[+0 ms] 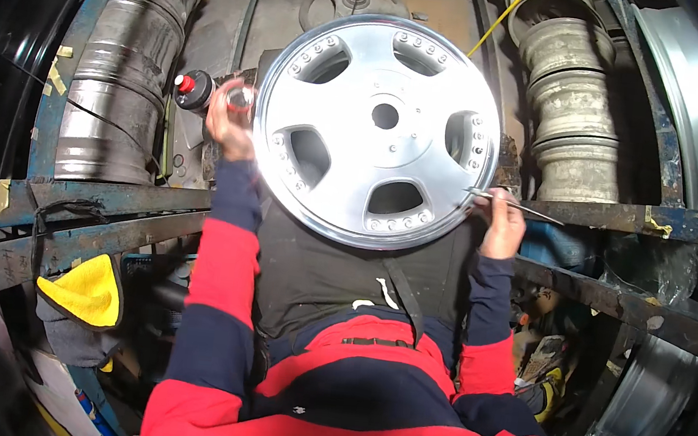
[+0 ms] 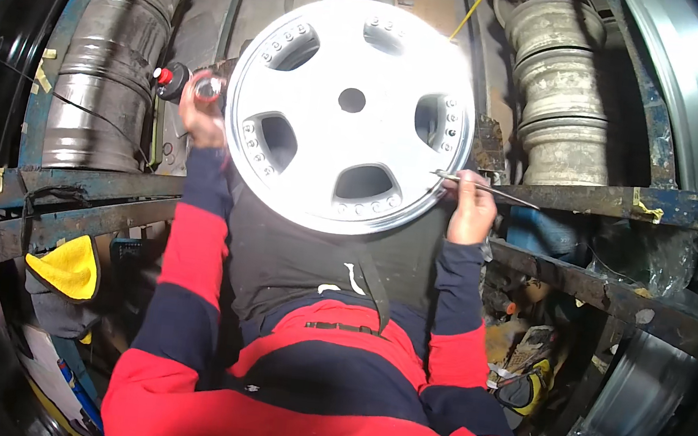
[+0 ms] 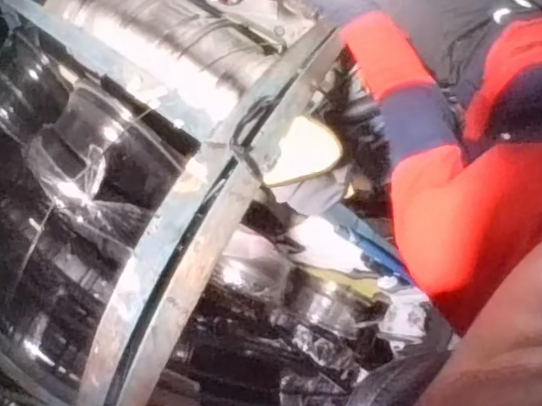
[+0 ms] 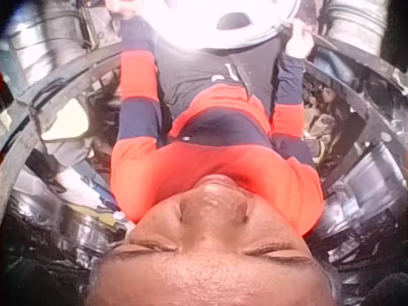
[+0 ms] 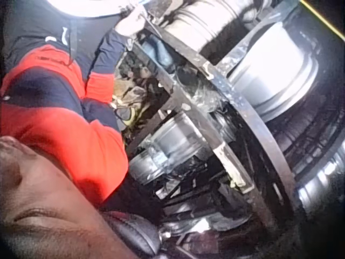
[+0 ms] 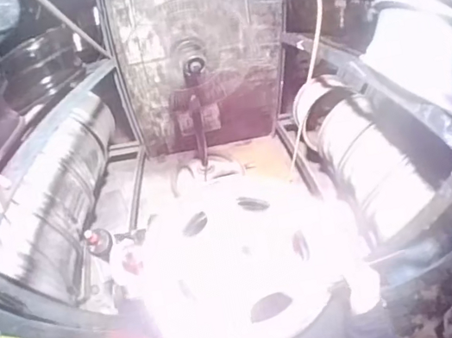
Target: The person paints the small decorative bolts and crevices on a silver car rim using a fine brush and red paint. They rotate the rim on their lap to reach different sections.
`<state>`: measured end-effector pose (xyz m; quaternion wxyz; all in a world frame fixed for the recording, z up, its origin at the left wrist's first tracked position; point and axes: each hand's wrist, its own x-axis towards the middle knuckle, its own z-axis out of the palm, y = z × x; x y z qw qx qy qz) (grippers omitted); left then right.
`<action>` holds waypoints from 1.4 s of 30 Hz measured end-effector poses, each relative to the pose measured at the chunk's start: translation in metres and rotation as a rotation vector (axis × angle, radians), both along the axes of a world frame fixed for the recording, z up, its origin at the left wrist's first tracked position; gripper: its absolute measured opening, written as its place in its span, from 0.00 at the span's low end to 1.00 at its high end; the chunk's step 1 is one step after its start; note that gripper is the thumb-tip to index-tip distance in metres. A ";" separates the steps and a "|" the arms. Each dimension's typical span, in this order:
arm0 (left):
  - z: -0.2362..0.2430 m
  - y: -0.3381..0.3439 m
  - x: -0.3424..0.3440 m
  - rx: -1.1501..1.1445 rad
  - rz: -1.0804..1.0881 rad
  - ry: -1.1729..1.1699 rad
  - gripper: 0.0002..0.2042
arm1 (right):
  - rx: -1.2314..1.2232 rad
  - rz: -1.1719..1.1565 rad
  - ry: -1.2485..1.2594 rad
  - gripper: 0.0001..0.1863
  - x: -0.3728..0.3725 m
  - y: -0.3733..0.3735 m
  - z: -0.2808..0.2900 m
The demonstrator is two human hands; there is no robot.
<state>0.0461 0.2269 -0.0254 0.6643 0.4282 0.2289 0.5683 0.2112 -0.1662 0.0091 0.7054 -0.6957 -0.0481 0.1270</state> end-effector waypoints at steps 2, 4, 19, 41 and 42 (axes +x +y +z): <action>0.010 -0.061 -0.019 -0.050 -0.054 -0.030 0.20 | -0.042 0.007 -0.183 0.13 -0.006 0.000 0.025; 0.025 -0.132 -0.045 -0.104 -0.234 0.057 0.21 | -0.025 0.117 -0.122 0.13 -0.035 0.017 0.054; 0.049 -0.239 -0.081 -0.384 -0.689 -0.088 0.26 | 0.315 0.516 -0.061 0.16 -0.123 0.056 0.061; 0.060 -0.220 -0.068 -0.407 -0.694 -0.388 0.21 | -0.514 1.063 -0.407 0.20 -0.107 0.059 0.069; 0.056 -0.221 -0.070 -0.423 -0.688 -0.370 0.22 | -0.501 1.071 -0.419 0.20 -0.111 0.062 0.070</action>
